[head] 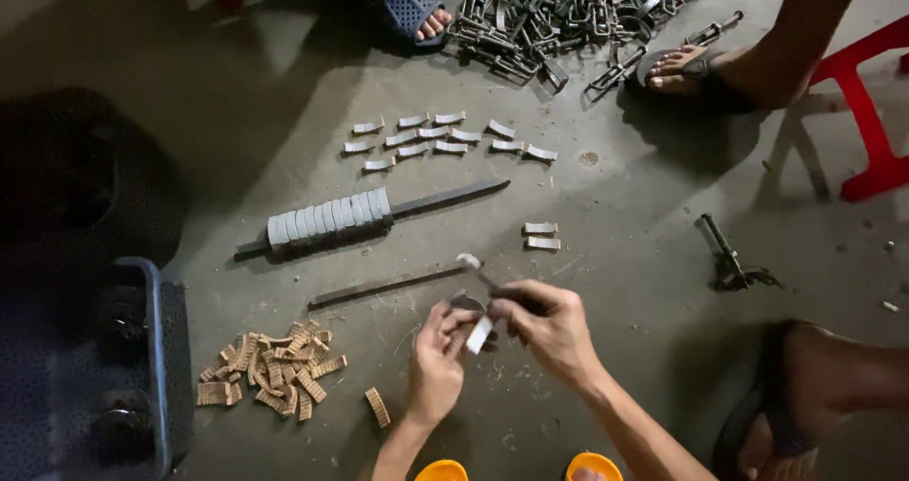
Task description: Applying adhesive to small metal components and stacking them onto a central rod for assembly
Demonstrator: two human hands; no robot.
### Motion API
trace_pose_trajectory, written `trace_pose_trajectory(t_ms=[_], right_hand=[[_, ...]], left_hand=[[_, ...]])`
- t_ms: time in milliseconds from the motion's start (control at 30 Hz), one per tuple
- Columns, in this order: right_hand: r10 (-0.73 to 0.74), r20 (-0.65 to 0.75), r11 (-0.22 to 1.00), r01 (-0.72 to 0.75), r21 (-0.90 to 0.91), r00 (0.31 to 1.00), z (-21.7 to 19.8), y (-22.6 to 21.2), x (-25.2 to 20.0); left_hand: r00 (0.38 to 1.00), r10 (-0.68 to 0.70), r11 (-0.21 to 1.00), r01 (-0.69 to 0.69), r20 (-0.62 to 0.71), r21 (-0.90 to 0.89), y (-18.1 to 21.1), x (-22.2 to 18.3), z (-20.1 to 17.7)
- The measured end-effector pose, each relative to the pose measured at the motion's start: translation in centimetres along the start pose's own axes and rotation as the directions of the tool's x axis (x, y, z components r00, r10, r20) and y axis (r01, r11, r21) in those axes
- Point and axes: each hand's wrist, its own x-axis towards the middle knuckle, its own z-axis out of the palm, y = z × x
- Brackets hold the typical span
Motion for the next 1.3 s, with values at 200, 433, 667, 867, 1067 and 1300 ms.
trace_pose_trajectory(t_ms=[200,433,667,867,1067,1300], right_hand=[[-0.062,-0.057,0.997,0.064,0.032,0.996,-0.3,0.9,0.3],[0.107,-0.077,0.99,-0.099,0.1,0.991,-1.2,-0.2,-0.5],[0.295,0.082,0.955,-0.296,-0.001,0.952,-0.1,0.4,-0.8],[-0.065,-0.039,0.927,0.046,-0.373,0.997,-0.9,-0.4,-0.9],[-0.251,0.037,0.882,0.245,-0.402,0.967,0.2,-1.2,-2.6],[-0.296,-0.067,0.837,0.225,-0.499,0.953,-1.2,0.8,-0.6]], left_hand=[[0.958,0.268,0.907,-0.214,-0.104,0.362,-0.1,-0.9,0.7],[0.926,0.339,0.825,-0.21,-0.163,0.525,3.1,0.7,-0.7],[0.914,0.376,0.802,-0.238,-0.154,0.547,3.9,0.9,-0.3],[0.906,0.398,0.75,-0.232,-0.143,0.619,4.4,0.8,-0.6],[0.897,0.437,0.705,-0.293,-0.07,0.646,3.7,0.8,-0.2],[0.886,0.463,0.656,-0.345,0.003,0.672,3.6,1.4,0.8]])
